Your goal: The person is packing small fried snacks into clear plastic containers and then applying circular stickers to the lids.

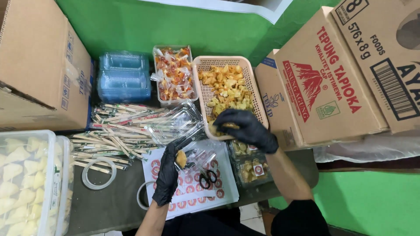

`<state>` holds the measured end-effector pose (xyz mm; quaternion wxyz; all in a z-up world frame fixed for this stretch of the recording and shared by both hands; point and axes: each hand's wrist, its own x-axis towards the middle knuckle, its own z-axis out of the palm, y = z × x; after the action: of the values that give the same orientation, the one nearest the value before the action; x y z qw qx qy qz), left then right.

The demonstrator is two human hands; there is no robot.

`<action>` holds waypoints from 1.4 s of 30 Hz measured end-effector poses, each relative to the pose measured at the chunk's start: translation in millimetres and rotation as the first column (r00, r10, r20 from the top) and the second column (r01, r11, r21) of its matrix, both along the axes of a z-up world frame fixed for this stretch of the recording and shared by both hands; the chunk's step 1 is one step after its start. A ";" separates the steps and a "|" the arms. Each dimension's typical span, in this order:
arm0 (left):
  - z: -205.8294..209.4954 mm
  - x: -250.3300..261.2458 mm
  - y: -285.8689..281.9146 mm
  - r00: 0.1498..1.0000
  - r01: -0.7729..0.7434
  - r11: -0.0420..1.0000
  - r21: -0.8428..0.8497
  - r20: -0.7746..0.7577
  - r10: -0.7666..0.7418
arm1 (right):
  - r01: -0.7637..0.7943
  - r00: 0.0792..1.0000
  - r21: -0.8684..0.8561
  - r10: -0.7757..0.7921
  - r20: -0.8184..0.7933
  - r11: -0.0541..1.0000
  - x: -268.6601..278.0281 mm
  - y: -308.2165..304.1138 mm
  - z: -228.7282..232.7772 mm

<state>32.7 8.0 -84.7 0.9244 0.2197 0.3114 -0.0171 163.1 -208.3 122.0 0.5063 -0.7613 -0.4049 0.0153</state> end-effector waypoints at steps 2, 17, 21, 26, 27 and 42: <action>35.4 2.3 -0.3 0.989 0.133 0.989 -0.068 0.070 -0.128 | -0.163 0.946 -0.162 0.201 0.255 0.973 -30.9 -1.1 -24.8; 82.6 -25.7 -10.0 0.934 0.148 0.843 0.518 0.206 -0.291 | -0.298 0.940 0.091 0.276 0.199 0.950 -18.5 17.6 -24.3; 106.9 -32.8 -11.0 0.924 0.229 0.774 0.591 0.119 -0.364 | 0.008 1.000 -0.043 -0.007 0.025 0.999 48.4 3.1 -17.8; 107.2 -32.0 -15.7 0.942 0.299 0.837 0.459 0.000 -0.336 | 0.471 0.841 -0.110 -0.408 0.357 0.875 189.5 -34.8 -126.0; 107.3 -30.8 -16.9 0.940 0.299 0.833 0.465 0.003 -0.340 | 0.476 0.837 -0.103 -0.413 0.359 0.874 206.5 -38.8 -143.5; 56.6 -20.4 -12.2 0.946 0.324 0.908 0.267 -0.076 -0.316 | 0.561 0.826 -0.584 -0.439 0.353 0.587 252.3 -15.9 -162.9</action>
<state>12.4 -4.2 -28.1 0.8644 0.3938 0.2849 -0.1282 415.5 -224.2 -40.9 0.1471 -0.9709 -0.1822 -0.0500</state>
